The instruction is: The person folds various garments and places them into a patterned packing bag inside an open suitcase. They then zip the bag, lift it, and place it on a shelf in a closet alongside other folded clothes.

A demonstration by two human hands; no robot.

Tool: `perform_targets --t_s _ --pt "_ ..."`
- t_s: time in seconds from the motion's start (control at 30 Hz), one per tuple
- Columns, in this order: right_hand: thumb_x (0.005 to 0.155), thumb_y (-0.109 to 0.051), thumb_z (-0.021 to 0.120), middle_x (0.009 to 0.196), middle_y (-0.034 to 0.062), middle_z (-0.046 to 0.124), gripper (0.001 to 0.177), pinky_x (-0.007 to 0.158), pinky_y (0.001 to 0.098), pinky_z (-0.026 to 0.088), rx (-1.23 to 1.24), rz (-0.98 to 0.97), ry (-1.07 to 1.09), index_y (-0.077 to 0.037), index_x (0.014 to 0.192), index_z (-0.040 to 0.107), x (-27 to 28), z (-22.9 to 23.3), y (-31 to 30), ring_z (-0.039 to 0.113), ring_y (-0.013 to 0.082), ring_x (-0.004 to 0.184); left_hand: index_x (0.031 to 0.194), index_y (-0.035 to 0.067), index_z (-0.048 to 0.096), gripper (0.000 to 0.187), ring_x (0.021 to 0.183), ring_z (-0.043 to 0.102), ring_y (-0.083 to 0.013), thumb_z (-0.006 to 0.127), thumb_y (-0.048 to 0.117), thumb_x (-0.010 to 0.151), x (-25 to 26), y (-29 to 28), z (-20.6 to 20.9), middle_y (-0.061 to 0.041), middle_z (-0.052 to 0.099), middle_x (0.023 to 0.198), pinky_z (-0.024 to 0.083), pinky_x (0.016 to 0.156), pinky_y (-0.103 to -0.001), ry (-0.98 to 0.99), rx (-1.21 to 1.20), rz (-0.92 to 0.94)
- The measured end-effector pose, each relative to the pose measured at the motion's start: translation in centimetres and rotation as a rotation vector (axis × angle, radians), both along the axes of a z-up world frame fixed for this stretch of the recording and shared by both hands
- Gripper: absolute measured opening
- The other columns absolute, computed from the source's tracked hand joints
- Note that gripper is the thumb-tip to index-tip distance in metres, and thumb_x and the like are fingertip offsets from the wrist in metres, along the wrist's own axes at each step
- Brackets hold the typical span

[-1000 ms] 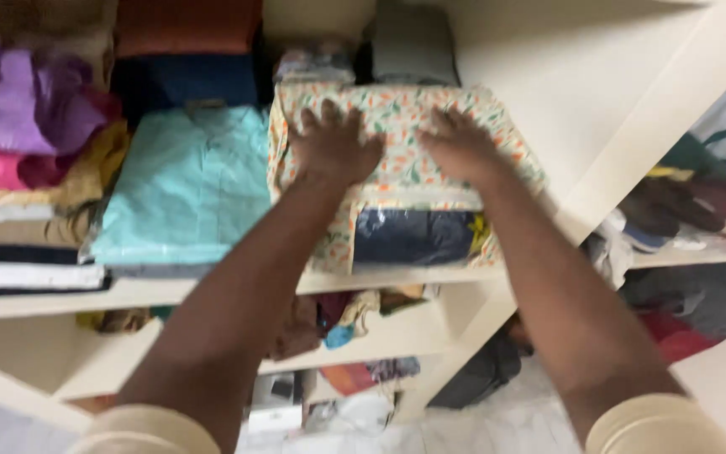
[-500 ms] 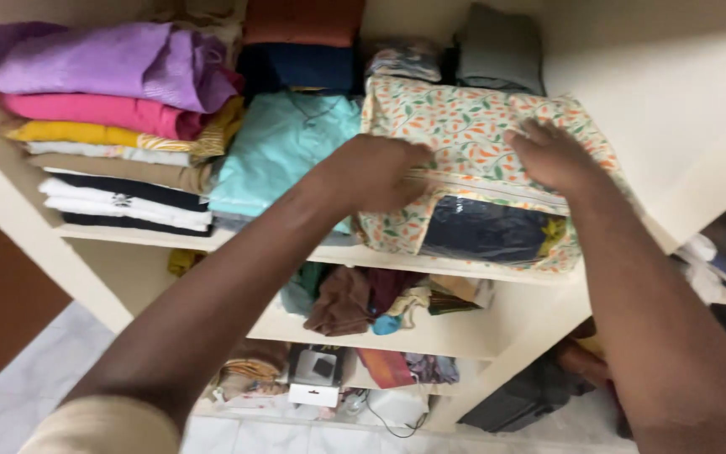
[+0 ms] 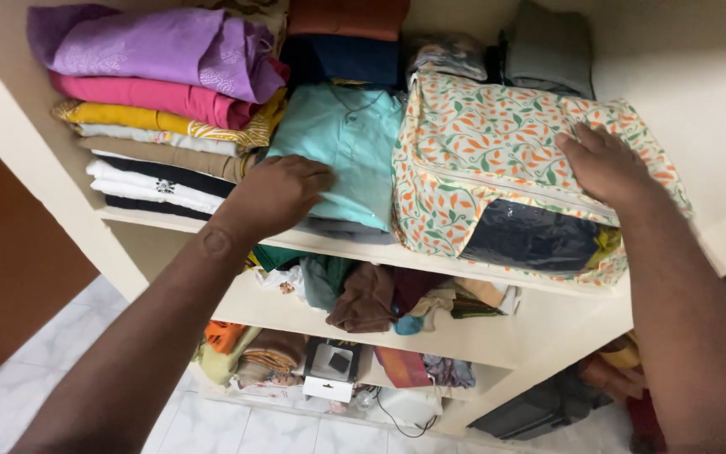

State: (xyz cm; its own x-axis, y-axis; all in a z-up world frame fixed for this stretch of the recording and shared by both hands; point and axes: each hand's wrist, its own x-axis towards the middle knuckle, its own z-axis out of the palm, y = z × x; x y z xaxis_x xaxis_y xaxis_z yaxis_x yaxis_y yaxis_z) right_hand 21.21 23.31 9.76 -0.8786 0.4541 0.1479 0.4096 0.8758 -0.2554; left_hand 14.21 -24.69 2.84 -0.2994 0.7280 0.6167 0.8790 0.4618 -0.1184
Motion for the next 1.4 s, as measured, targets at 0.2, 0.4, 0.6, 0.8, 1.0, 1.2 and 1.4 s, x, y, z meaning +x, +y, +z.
perform_targets --t_s 0.2,0.4,0.6,0.8,1.0,1.2,1.4 --pt "0.096 -0.071 0.02 0.172 0.0026 0.012 0.078 0.127 0.0507 0.006 -0.069 -0.001 0.015 -0.031 0.163 0.022 -0.7 0.4 0.6 0.007 0.0247 0.159 0.126 0.015 0.07 0.048 0.11 0.067 -0.0305 0.059 0.012 0.08 -0.1 2.7 0.0 -0.01 0.072 0.124 0.053 0.084 -0.046 0.305 -0.065 0.183" --pt "0.098 -0.069 0.026 0.169 0.0068 0.019 0.076 0.122 0.0528 0.01 0.011 0.094 0.092 -0.025 0.16 0.03 -0.1 -1.7 1.4 0.013 0.0306 0.155 0.125 0.013 0.07 0.036 0.1 0.073 -0.0254 0.058 0.008 0.091 0.7 2.0 2.2 -0.007 0.075 0.122 0.058 0.081 -0.04 0.186 -0.043 0.234" --pt "0.117 -0.023 0.063 0.134 0.0255 0.062 0.026 0.119 0.0488 0.042 0.243 0.464 0.969 0.002 0.124 0.066 5.2 -4.7 -3.6 0.055 0.0356 0.134 0.136 0.007 0.068 0.05 0.089 0.072 -0.0345 0.055 -0.002 0.088 7.0 3.0 6.5 -0.016 0.073 0.113 0.057 0.073 -0.046 0.114 0.343 0.464" --pt "0.1 -0.042 0.053 0.139 0.0134 0.059 0.053 0.087 0.041 0.063 -1.236 1.013 0.524 -0.007 0.14 0.047 9.1 -6.5 -19.4 0.07 0.0206 0.114 0.137 0.003 0.06 0.046 0.083 0.072 -0.0355 0.056 -0.001 0.091 13.9 9.7 5.3 -0.016 0.074 0.11 0.057 0.068 -0.045 -0.03 0.504 0.575" --pt "0.098 -0.021 0.064 0.126 0.008 0.064 0.04 0.097 0.0373 0.054 -1.565 0.839 0.714 -0.003 0.133 0.055 5.5 -5.9 -20.1 0.065 0.017 0.112 0.143 -0.013 0.04 0.074 0.104 0.07 -0.038 0.069 0.01 0.079 17.3 13.9 1.3 -0.03 0.059 0.138 0.059 0.077 -0.04 -0.063 0.304 0.472" --pt "0.09 -0.005 0.069 0.115 0.0085 0.073 0.035 0.091 0.0365 0.057 -1.337 0.576 0.721 -0.004 0.124 0.063 3.3 -1.9 -12.1 0.07 0.0204 0.103 0.155 -0.009 0.027 0.102 0.142 0.038 -0.0445 0.079 0.035 0.079 17.2 10.8 5.8 -0.031 0.037 0.154 0.031 0.113 -0.054 -0.359 0.187 0.023" --pt "0.085 -0.005 0.068 0.108 0.0107 0.073 0.04 0.079 0.0466 0.063 -1.163 0.222 0.416 -0.009 0.124 0.062 4.0 6.6 -2.7 0.074 0.0265 0.093 0.152 0.01 0.037 0.1 0.146 0.027 -0.0428 0.081 0.055 0.075 10.3 10.6 7.2 -0.024 0.032 0.157 0.016 0.116 -0.062 -0.136 0.09 0.008"
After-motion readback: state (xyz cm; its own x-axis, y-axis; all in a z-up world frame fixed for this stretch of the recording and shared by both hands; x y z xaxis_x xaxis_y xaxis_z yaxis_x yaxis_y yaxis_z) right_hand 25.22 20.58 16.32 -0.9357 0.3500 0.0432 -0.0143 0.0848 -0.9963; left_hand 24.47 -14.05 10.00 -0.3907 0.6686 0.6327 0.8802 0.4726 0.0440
